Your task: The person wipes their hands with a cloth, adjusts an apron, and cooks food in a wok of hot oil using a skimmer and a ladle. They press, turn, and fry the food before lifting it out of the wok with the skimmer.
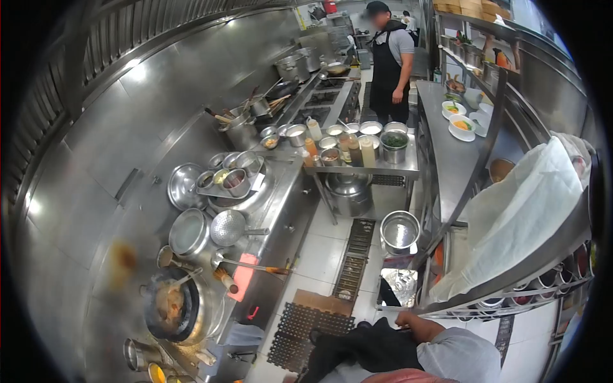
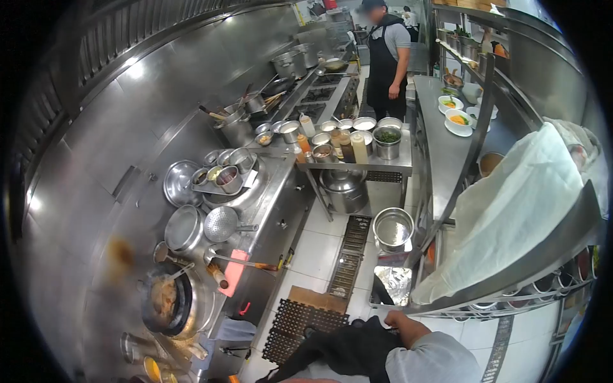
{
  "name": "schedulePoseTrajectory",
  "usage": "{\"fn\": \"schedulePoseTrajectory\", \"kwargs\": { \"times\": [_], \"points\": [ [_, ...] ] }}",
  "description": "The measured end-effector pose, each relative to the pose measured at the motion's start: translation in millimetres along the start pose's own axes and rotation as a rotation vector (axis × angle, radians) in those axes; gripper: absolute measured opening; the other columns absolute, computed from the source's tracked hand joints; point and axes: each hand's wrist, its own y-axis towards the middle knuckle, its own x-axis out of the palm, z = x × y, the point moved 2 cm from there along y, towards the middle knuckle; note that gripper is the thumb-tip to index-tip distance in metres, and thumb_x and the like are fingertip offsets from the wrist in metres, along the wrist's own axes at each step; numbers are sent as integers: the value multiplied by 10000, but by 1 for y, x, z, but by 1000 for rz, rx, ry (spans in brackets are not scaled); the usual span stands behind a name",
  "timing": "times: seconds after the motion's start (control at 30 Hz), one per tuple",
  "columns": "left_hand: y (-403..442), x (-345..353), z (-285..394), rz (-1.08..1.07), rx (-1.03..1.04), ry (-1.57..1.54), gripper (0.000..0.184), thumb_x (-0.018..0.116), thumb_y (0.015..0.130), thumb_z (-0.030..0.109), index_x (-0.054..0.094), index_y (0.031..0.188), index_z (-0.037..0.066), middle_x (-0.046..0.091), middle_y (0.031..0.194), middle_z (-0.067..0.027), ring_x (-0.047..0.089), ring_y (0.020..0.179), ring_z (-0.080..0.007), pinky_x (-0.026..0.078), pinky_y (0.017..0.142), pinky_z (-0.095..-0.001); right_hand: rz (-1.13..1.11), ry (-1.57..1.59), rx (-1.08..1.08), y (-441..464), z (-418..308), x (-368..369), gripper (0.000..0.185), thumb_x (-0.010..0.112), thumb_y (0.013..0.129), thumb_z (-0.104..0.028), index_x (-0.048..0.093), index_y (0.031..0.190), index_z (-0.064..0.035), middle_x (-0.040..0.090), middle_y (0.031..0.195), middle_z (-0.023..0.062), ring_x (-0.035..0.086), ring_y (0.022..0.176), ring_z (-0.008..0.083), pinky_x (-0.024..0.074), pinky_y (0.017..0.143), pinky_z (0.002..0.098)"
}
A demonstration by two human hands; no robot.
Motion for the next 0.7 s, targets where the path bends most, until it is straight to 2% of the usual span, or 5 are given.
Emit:
{"fn": "schedulePoseTrajectory", "kwargs": {
  "times": [0.2, 0.47, 0.53, 0.6, 0.7],
  "points": [
    [-7, 22, -19, -92, -86, -16, 250, 530, 822, 267, 649, 821, 47, 626, 771, -165, 610, 746, -321, 480, 671, -390, 28, 254, 292, -61, -47, -47, 225, 548, 720, -193, 682, 801, -31, 658, 745, 132, 642, 643, 226, 515, 582, 370],
    [6, 26, -7, -40, 57, -2, 242, 524, 810, 274, 658, 827, 74, 630, 761, -144, 615, 723, -303, 485, 653, -378, -49, -431, -334, -31, -123, -85, 178, 531, 674, -61, 667, 773, -4, 655, 770, 150, 648, 671, 258, 520, 602, 387],
    [7, 29, -8, -9, 107, 9, 240, 523, 807, 276, 661, 828, 80, 632, 759, -139, 617, 718, -298, 486, 649, -375, 119, -237, -395, 34, -108, -54, 212, 513, 641, -102, 667, 755, -12, 648, 750, 170, 643, 694, 296, 515, 626, 407],
    [16, 30, -11, 20, 188, 55, 239, 522, 804, 278, 663, 830, 87, 633, 756, -134, 618, 712, -293, 487, 645, -372, 39, 37, -156, 5, -131, -72, 264, 474, 639, -157, 666, 757, -18, 643, 749, 183, 634, 725, 323, 508, 651, 422],
    [40, 18, -17, -33, 397, 409, 237, 484, 829, 254, 677, 899, 137, 653, 831, -85, 623, 758, -232, 497, 706, -336, 196, -138, -310, 3, -121, -63, 294, 443, 655, -203, 662, 747, -30, 645, 735, 169, 634, 701, 316, 506, 652, 416]
  ]
}}
